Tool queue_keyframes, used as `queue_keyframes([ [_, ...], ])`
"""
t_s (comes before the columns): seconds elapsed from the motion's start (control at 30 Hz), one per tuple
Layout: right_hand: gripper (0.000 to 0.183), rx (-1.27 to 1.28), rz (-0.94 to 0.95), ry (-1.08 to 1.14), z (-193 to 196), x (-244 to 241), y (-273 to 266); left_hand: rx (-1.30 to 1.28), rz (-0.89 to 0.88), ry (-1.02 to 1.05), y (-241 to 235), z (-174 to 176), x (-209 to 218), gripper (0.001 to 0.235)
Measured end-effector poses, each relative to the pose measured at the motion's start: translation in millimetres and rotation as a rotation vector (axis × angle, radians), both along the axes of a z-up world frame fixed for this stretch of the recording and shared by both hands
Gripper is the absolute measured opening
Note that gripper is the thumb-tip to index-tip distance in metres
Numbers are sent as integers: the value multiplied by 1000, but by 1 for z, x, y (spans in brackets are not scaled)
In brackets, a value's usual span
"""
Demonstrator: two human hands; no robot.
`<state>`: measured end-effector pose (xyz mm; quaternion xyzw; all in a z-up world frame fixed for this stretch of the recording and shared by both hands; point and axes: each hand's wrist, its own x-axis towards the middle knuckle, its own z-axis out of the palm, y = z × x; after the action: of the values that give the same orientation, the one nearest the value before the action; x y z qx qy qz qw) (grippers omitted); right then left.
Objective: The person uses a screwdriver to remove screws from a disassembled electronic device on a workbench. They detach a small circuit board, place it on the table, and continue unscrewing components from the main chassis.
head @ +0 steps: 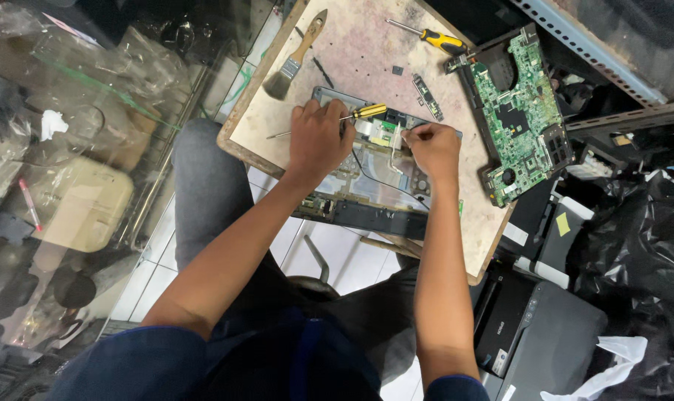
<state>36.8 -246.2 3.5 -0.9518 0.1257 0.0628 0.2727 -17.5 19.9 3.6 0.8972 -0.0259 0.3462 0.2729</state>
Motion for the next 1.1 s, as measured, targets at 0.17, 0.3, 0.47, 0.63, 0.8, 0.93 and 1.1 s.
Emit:
queue_keyframes([
  [0.17,14,219,-60,92,10,3,2,-15,-7,12,2,0,-2,18],
  [0.3,14,475,-33,124,46,-6,8,-25,-4,26,2,0,-2,17],
  [0.47,8,743,-162,141,89,-22,6,-34,-2,38,3,4,-2,17],
  [0.63,7,988,-300,-53,83,-33,-50,-47,-10,84,1,-3,0,17],
  [0.8,15,1114,-368,-172,75,-67,-75,6,-13,163,0,-3,0,21],
  [0.93,17,1177,-385,-237,63,-83,-64,-51,-71,188,2,-7,2,22],
  [1.1,12,1216,-474,-319,13,-104,-22,-206,-168,261,11,7,11,14],
])
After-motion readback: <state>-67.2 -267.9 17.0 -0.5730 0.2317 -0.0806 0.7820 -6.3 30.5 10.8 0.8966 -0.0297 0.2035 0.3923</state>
